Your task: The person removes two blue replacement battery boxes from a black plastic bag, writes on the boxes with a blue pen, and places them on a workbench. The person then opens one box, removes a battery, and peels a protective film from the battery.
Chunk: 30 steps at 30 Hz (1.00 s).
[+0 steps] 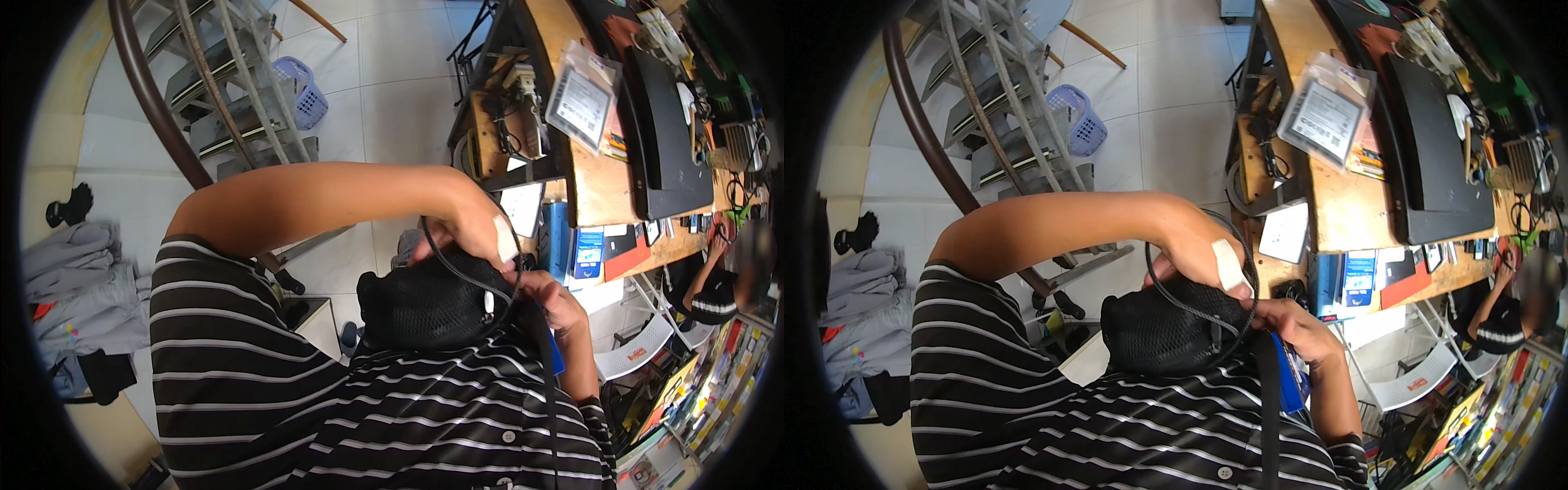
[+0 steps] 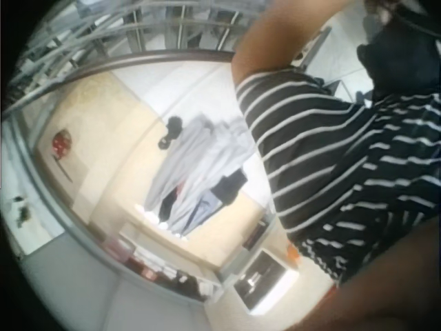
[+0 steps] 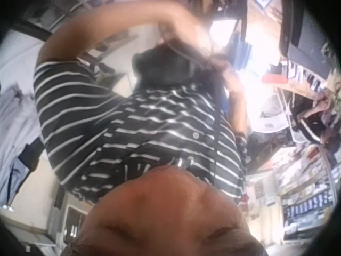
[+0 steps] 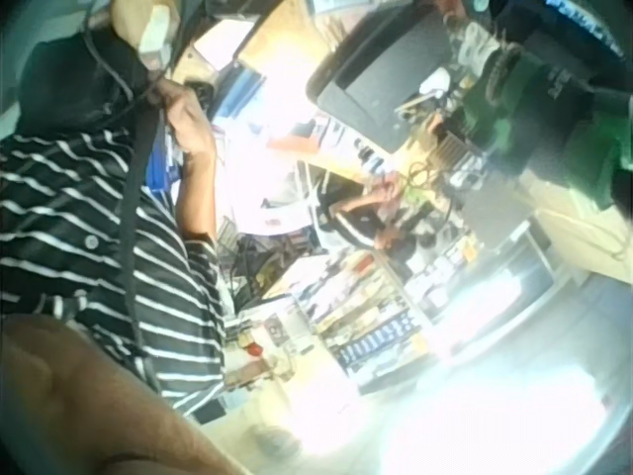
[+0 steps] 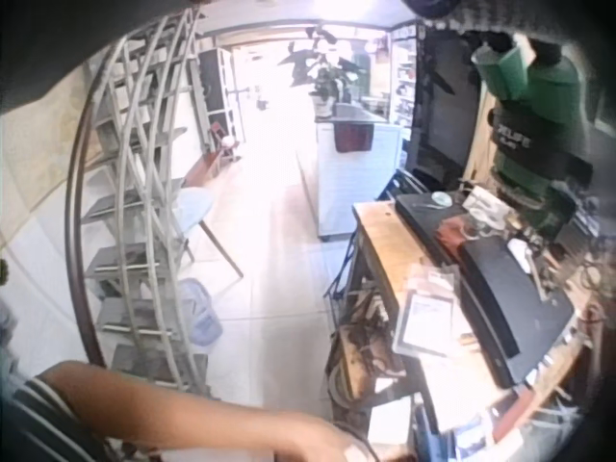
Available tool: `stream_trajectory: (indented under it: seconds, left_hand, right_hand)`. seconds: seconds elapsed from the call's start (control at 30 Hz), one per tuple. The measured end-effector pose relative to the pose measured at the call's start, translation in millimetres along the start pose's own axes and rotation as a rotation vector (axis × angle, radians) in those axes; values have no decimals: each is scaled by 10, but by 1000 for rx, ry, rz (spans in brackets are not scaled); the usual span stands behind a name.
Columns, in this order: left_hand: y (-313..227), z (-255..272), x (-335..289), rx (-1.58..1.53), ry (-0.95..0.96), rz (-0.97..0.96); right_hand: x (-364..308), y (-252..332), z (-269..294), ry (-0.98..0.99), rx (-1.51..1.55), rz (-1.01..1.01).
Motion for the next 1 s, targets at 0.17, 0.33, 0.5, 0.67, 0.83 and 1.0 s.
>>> stream_trajectory:
  seconds: [0.17,0.33,0.5,0.67,0.83,1.0]
  left_hand:
    - [413,141,133,-128,-26,-12]
    - [980,186,212,-175,-88,-73]
    - [1415,64,388,-138,-101,-168]
    - [843,253,-26,352,-471,-112]
    - [287,124,-41,331,-588,-370]
    - [617,-226,594,516,-372,-309]
  right_hand:
    - [85,138,-19,-86,-4,-32]
    - [76,196,-48,-92,76,123]
    - [-53,190,-18,-166,109,101]
    - [-161,141,-21,-251,134,75]
    - [-195,143,-29,-267,137,138]
    - [-238,163,-21,-243,151,237]
Point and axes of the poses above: each hand's wrist, its own x-axis towards the middle knuckle, its own z-axis out of the back of the hand, y = z × x, the point moved 6 cm from there along x, towards the middle knuckle, and after that the axes turned 5 degrees about y, right-handed, at the moved point
